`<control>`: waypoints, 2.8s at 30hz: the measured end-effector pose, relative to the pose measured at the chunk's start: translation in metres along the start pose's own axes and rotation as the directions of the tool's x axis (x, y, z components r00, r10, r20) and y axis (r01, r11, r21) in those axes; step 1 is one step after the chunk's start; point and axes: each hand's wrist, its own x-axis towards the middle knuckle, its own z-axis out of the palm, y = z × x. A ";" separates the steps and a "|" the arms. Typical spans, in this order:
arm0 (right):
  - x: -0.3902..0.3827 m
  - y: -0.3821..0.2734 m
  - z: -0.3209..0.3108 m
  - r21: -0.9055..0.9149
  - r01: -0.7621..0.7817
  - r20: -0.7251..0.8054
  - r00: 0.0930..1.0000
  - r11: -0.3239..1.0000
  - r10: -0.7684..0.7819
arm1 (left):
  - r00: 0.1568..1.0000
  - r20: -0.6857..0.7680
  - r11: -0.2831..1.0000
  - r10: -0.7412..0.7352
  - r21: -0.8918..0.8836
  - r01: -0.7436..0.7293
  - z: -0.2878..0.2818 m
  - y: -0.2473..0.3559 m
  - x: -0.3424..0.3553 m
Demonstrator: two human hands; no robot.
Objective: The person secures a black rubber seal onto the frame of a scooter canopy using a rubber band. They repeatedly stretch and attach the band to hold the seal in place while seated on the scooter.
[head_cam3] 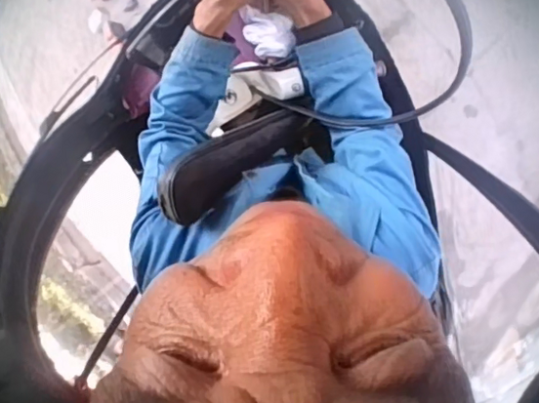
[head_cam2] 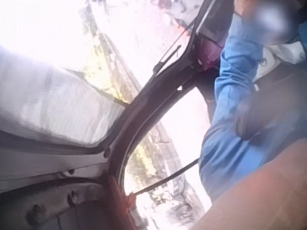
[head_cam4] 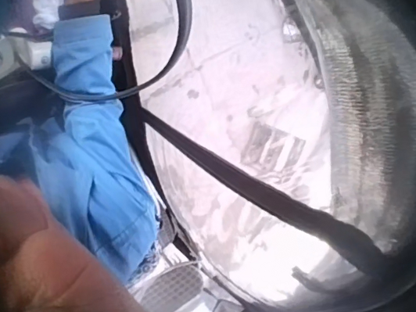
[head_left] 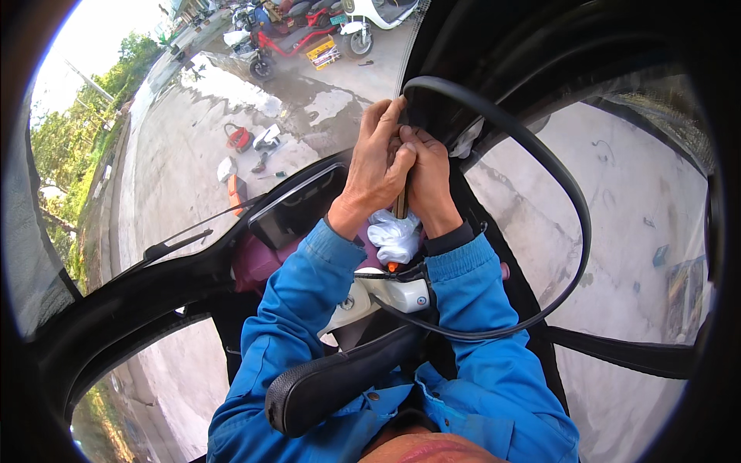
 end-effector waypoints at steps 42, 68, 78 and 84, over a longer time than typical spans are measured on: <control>0.001 -0.014 0.017 -0.008 0.042 -0.100 0.994 0.999 -0.043 | 0.998 -0.059 0.999 0.017 0.043 -0.015 -0.008 0.020 0.019; -0.058 -0.191 0.067 -0.649 0.709 0.592 0.244 -0.275 -0.768 | 0.928 -0.371 0.859 0.029 0.484 0.167 0.016 0.030 0.043; -0.073 -0.233 0.091 -0.680 0.684 0.670 0.434 -0.264 -0.602 | 0.890 -0.386 0.831 0.244 0.557 0.014 0.033 0.022 0.041; -0.069 -0.233 0.100 -0.638 0.720 0.699 0.390 -0.275 -0.600 | 0.944 -0.275 0.745 0.181 0.665 0.051 0.033 0.019 0.043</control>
